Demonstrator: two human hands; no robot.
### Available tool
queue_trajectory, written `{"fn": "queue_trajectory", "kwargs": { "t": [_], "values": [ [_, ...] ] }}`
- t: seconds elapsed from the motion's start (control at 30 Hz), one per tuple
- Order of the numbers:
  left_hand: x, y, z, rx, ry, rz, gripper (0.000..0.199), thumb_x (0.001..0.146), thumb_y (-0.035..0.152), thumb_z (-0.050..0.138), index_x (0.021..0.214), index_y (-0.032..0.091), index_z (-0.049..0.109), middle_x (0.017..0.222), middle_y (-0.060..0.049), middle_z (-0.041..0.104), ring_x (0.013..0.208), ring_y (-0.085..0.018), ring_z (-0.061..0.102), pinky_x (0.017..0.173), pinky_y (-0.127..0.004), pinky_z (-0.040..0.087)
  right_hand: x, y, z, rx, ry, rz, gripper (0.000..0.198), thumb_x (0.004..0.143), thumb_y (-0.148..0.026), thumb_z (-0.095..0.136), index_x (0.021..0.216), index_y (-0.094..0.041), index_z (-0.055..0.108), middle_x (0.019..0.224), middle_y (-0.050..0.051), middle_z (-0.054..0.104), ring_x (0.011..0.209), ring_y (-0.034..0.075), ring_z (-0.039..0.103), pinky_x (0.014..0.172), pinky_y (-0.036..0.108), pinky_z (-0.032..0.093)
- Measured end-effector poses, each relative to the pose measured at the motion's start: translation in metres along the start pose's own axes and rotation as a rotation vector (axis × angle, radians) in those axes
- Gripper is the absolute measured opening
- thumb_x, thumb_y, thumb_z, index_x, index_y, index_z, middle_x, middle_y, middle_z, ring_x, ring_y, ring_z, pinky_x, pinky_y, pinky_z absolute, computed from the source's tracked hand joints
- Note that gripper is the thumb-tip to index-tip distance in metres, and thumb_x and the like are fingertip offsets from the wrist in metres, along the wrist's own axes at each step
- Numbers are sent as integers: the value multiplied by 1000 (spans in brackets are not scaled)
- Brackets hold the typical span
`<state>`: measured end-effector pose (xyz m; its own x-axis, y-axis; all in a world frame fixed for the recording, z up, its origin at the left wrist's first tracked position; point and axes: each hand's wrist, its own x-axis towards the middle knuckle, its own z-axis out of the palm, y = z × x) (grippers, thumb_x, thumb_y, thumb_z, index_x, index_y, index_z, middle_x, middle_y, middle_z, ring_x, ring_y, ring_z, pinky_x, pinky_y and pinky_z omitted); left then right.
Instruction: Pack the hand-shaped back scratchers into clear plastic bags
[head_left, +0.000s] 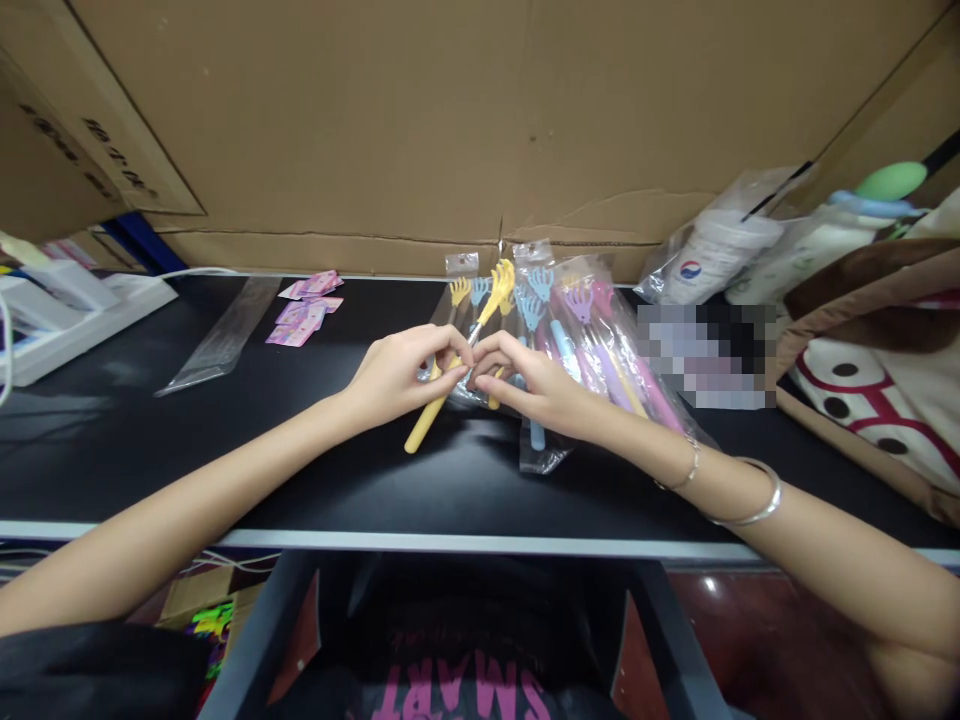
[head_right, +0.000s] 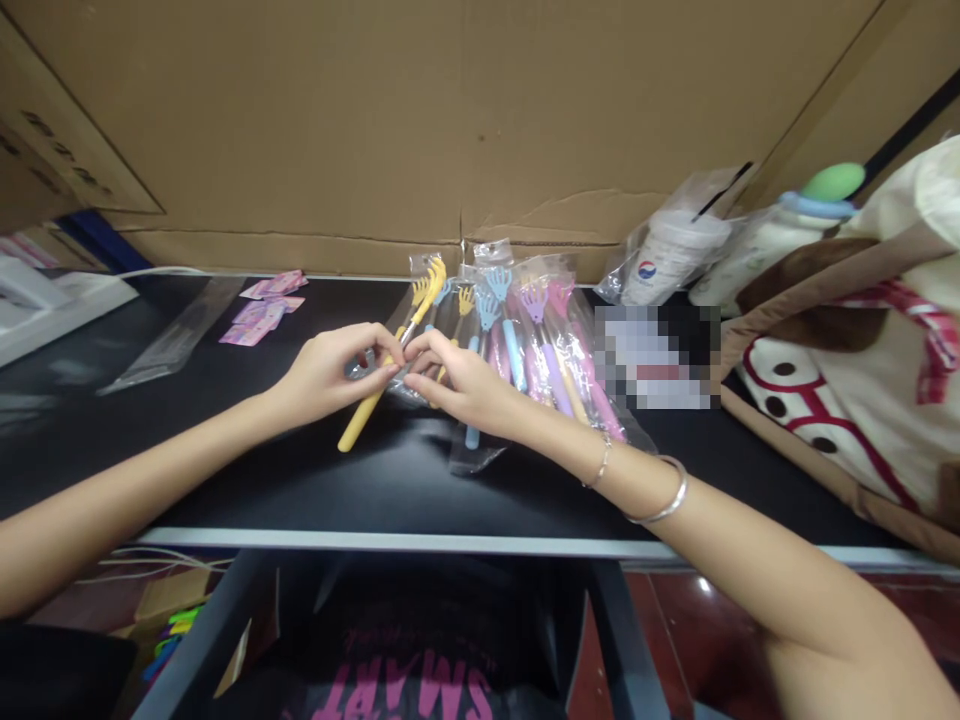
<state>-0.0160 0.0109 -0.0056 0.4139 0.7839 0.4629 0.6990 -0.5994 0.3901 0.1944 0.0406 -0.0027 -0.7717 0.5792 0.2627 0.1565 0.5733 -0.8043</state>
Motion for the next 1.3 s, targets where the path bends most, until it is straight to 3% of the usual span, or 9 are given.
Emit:
{"fn": "queue_trajectory", "kwargs": {
  "t": [0.13, 0.3, 0.43, 0.63, 0.87, 1.03, 1.13, 1.2, 1.3],
  "values": [
    [1, -2, 6, -164, 10, -87, 23, 87, 44, 54, 95, 22, 51, 83, 1, 61, 71, -12, 58, 62, -22, 42, -1, -2, 9, 277, 81, 95, 26, 88, -36, 56, 102, -23, 39, 89, 0, 63, 75, 12, 60, 69, 28, 48],
    [2, 1, 10, -351, 47, -119, 29, 83, 45, 59, 89, 22, 43, 81, 0, 58, 72, -12, 59, 58, -21, 43, -1, -6, 20, 504, 168, 188, 30, 83, -32, 62, 95, -24, 36, 81, -4, 62, 71, 10, 62, 71, 29, 51],
    [1, 3, 9, -402, 37, -58, 24, 85, 39, 58, 91, 21, 43, 74, 1, 59, 67, -11, 59, 57, -20, 43, -1, -7, 22, 548, 112, 217, 29, 86, -31, 60, 99, -24, 35, 74, -5, 64, 64, 9, 60, 67, 27, 51],
    [0, 6, 4, -374, -31, -4, 20, 89, 38, 54, 90, 19, 48, 77, 2, 62, 62, -8, 57, 59, -18, 44, -3, -6, 22, 482, 110, 110, 21, 92, -41, 51, 93, -20, 46, 65, -3, 61, 61, 9, 60, 60, 24, 50],
    [6, -10, -37, -28, -260, -18, 26, 94, 40, 47, 103, 23, 64, 88, 2, 70, 78, -12, 64, 72, -22, 44, 3, -7, -1, 323, 327, 63, 29, 92, -46, 52, 82, -19, 52, 51, -7, 46, 46, 6, 46, 49, 21, 39],
    [0, -30, -73, 210, -368, -117, 39, 93, 50, 43, 117, 26, 62, 105, 0, 70, 91, -16, 64, 79, -26, 45, 5, 0, -11, 252, 420, 91, 34, 92, -48, 51, 73, -19, 50, 53, -8, 38, 47, 5, 37, 46, 20, 31],
    [-18, -39, -90, 242, -442, -248, 42, 94, 50, 40, 125, 26, 55, 125, -1, 62, 111, -19, 57, 96, -33, 43, 4, 2, -10, 209, 420, 137, 37, 94, -46, 47, 69, -19, 47, 57, -6, 37, 50, 6, 36, 45, 20, 30],
    [-38, -48, -99, 288, -410, -296, 44, 94, 51, 41, 129, 25, 52, 139, -3, 52, 125, -21, 47, 108, -40, 34, 4, 2, -8, 190, 408, 138, 36, 95, -43, 45, 68, -19, 46, 60, -5, 37, 52, 6, 36, 47, 20, 32],
    [-77, -72, -112, 384, -340, -340, 56, 94, 52, 37, 139, 19, 43, 145, -7, 45, 134, -24, 35, 112, -45, 28, 4, 0, -6, 193, 381, 115, 36, 95, -42, 45, 68, -19, 46, 62, -5, 37, 54, 7, 38, 49, 19, 35]
  ]
}}
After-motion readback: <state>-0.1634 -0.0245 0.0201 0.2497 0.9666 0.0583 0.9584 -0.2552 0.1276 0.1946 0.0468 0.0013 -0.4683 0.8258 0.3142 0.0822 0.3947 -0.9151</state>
